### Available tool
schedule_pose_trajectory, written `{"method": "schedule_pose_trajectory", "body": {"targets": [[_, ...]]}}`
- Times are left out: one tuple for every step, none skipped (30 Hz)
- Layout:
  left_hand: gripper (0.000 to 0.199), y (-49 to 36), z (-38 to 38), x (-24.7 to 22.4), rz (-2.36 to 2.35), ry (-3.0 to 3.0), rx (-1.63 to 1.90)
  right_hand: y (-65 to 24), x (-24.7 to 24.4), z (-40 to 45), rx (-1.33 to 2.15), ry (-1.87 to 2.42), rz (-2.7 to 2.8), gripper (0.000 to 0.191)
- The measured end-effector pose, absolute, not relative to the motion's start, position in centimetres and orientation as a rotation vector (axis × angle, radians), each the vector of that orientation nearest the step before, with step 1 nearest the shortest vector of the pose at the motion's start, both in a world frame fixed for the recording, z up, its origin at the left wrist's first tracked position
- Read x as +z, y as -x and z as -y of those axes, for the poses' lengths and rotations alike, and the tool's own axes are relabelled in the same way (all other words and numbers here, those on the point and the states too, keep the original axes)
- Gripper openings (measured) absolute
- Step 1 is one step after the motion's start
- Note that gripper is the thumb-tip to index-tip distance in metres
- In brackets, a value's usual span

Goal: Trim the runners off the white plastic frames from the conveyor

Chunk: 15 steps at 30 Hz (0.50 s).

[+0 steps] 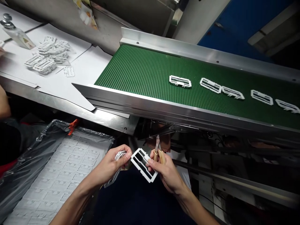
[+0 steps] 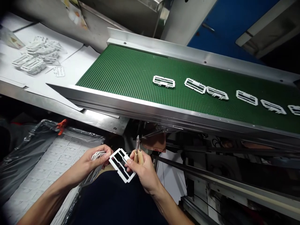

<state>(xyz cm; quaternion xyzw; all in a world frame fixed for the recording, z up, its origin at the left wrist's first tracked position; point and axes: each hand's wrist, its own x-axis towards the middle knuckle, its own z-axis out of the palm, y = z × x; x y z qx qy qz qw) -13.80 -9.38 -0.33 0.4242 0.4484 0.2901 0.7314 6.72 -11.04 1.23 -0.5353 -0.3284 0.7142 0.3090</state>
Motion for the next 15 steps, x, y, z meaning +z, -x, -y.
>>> {"method": "schedule_pose_trajectory", "body": {"targets": [[0.026, 13.8, 9.4, -0.4, -0.993, -0.931, 0.628, -6.7, 1.1, 11.0, 1.885, 1.416, 0.865, 0.024], [0.025, 13.8, 9.4, -0.4, -1.000, -0.930, 0.612, -6.8, 1.0, 10.9, 1.879, 1.418, 0.872, 0.024], [0.025, 13.8, 9.4, -0.5, -1.011, -0.929, 0.591, -6.8, 0.9, 10.9, 1.872, 1.422, 0.886, 0.023], [0.025, 13.8, 9.4, -0.6, -1.018, -0.933, 0.571, -6.8, 0.9, 10.9, 1.864, 1.425, 0.906, 0.022], [0.025, 13.8, 9.4, -0.6, -1.023, -0.939, 0.558, -6.9, 0.8, 10.8, 1.857, 1.428, 0.930, 0.022], [0.025, 13.8, 9.3, -0.7, -1.025, -0.944, 0.553, -6.9, 0.8, 10.8, 1.850, 1.431, 0.952, 0.021], [0.025, 13.8, 9.2, -0.8, -1.024, -0.949, 0.554, -6.9, 0.9, 10.8, 1.849, 1.432, 0.972, 0.021], [0.026, 13.8, 9.1, -0.9, -1.022, -0.952, 0.559, -6.9, 0.9, 10.7, 1.861, 1.432, 0.982, 0.021], [0.026, 13.8, 9.0, -0.9, -1.021, -0.954, 0.564, -7.0, 1.0, 10.6, 1.887, 1.429, 0.990, 0.021], [0.026, 13.8, 8.9, -1.0, -1.018, -0.954, 0.565, -7.1, 1.2, 10.5, 1.912, 1.429, 0.998, 0.021], [0.026, 13.7, 8.9, -1.1, -1.018, -0.949, 0.558, -7.2, 1.3, 10.3, 1.925, 1.436, 1.016, 0.021], [0.025, 13.7, 8.8, -1.1, -1.016, -0.942, 0.549, -7.3, 1.3, 10.1, 1.922, 1.448, 1.047, 0.020], [0.024, 13.7, 8.8, -1.2, -1.017, -0.935, 0.538, -7.5, 1.4, 9.9, 1.907, 1.463, 1.085, 0.020], [0.023, 13.6, 8.8, -1.2, -1.018, -0.927, 0.526, -7.6, 1.4, 9.7, 1.888, 1.475, 1.124, 0.019], [0.022, 13.6, 8.8, -1.3, -1.020, -0.920, 0.511, -7.8, 1.4, 9.5, 1.874, 1.481, 1.160, 0.018]]}}
